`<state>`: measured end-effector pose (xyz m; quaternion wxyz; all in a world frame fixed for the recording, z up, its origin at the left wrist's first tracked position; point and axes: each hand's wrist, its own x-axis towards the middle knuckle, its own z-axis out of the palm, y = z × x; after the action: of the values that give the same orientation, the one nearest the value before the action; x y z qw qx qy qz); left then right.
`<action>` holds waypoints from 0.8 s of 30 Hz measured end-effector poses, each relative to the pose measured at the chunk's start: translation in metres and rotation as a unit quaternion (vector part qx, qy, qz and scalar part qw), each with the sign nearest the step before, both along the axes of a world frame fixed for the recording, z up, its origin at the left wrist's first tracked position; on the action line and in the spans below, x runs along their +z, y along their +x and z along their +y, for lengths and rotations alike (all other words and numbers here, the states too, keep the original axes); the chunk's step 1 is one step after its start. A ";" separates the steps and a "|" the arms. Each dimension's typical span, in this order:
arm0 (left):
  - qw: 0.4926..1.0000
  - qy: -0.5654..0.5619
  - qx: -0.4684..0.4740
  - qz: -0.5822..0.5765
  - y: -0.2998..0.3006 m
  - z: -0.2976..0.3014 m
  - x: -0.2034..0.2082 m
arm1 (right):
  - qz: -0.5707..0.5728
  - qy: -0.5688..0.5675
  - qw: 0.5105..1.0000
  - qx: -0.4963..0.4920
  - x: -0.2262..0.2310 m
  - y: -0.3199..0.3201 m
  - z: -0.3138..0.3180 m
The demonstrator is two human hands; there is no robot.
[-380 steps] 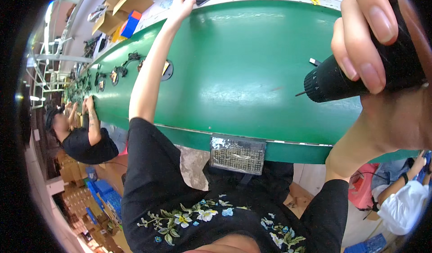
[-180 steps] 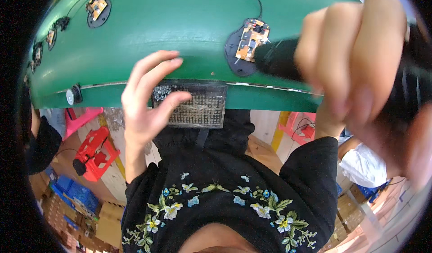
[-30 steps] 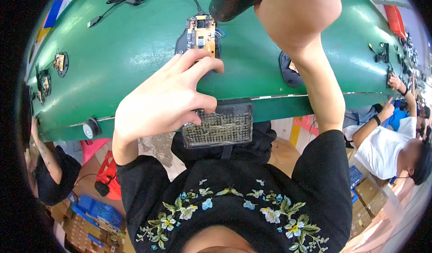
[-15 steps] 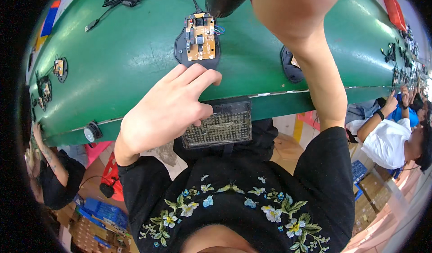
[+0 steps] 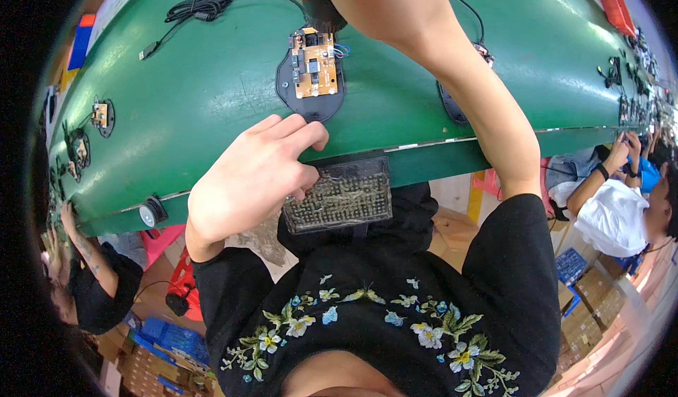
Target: The person assembles computer mice on an assembly line by positioning components onto the mouse bases and securing them with screws using an electric screwdriver.
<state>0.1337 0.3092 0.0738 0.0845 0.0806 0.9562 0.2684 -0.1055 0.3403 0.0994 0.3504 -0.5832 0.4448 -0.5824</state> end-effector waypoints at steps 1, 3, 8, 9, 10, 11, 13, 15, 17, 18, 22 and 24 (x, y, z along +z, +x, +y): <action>1.000 0.008 -0.002 -0.003 0.000 0.001 -0.002 | -0.018 -0.011 1.000 0.011 -0.005 -0.002 -0.003; 1.000 0.020 -0.007 -0.010 -0.003 -0.001 -0.004 | -0.034 -0.010 0.999 0.001 -0.009 -0.002 -0.003; 0.988 0.152 -0.023 0.000 -0.011 -0.011 -0.008 | -0.070 -0.029 0.996 -0.037 0.008 -0.004 0.017; 0.980 0.197 -0.020 0.010 -0.014 -0.014 -0.008 | -0.077 -0.034 0.996 -0.036 0.011 -0.006 0.022; 0.969 0.246 0.000 0.009 -0.014 -0.017 -0.008 | -0.088 -0.043 0.995 -0.025 0.013 -0.005 0.024; 0.970 0.244 0.011 0.005 -0.013 -0.020 -0.008 | -0.099 -0.049 0.994 -0.015 0.013 -0.004 0.025; 0.931 0.362 0.038 -0.015 -0.012 -0.025 -0.008 | -0.114 -0.059 0.992 -0.001 0.016 -0.003 0.029; 0.925 0.375 0.059 0.013 -0.014 -0.026 -0.008 | -0.123 -0.070 0.990 0.010 0.020 -0.003 0.035; 0.923 0.359 0.125 0.060 -0.020 -0.027 -0.012 | -0.124 -0.078 0.989 0.011 0.025 -0.007 0.044; 0.920 0.353 0.154 0.071 -0.023 -0.027 -0.013 | -0.124 -0.082 0.989 0.013 0.029 -0.009 0.049; 0.915 0.300 0.236 0.130 -0.025 -0.026 -0.024 | -0.130 -0.094 0.986 0.037 0.038 -0.019 0.057; 0.916 0.252 0.241 0.199 -0.027 -0.024 -0.028 | -0.128 -0.103 0.985 0.045 0.043 -0.020 0.061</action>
<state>0.1064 0.2856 0.0455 -0.1979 -0.0818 0.8445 0.4908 -0.1257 0.4016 0.1421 0.3686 -0.5560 0.3077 -0.6785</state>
